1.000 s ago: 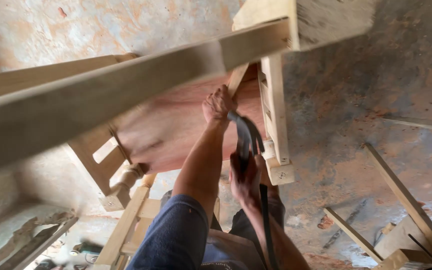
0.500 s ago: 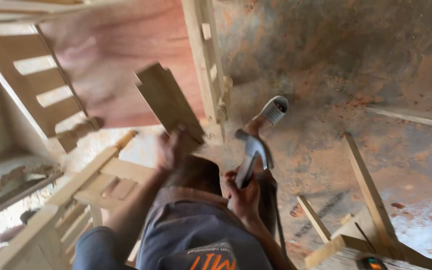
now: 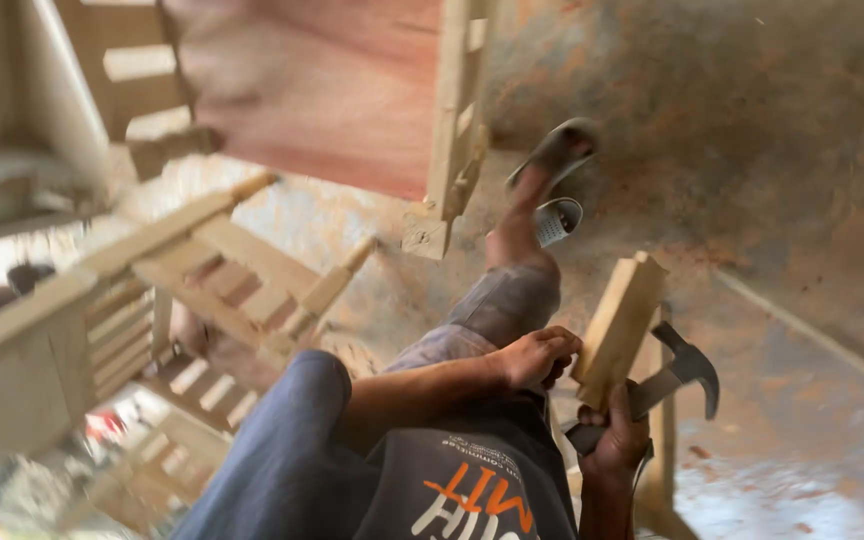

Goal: The person uses a claw hammer to drive nails into wooden chair frames, working on the chairs while they rest on the workshop floor. They reposition around the chairs, hold nails in place, and hammer them into the rails and legs of several chair frames.

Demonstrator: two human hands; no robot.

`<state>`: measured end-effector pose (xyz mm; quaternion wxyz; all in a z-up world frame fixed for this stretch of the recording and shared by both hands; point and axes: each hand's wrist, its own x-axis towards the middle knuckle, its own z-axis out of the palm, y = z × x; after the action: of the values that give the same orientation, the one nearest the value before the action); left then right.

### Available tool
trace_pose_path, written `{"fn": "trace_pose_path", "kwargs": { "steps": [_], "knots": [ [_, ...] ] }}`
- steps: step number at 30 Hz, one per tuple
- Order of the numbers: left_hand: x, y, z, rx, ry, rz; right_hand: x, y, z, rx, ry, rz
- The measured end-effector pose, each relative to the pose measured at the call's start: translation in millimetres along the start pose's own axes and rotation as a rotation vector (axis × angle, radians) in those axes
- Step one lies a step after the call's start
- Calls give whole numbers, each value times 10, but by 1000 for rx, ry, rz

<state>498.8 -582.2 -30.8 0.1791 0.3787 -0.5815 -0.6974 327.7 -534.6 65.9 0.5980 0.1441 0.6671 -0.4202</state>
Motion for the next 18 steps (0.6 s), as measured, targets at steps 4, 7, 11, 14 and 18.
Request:
{"fn": "trace_pose_path", "kwargs": {
  "steps": [4,7,11,14,18],
  "knots": [
    [541,48,-49,-1203,196,-860,292,-743,283,-73,113,-28],
    [1010,131,-247,-1331,190,-896,636,-1352,522,-204,176,-6],
    [1873,950,-1167,-1460,32,-839,1454,-2067,902,-297,111,-17],
    [2245,905,-1333,-1304,16,-670,1766,-2643,1737,-271,-80,-88],
    [2683,936,-1517,-1363,271,-641,2142,-3185,2325,-387,-67,-64]
  ]
}}
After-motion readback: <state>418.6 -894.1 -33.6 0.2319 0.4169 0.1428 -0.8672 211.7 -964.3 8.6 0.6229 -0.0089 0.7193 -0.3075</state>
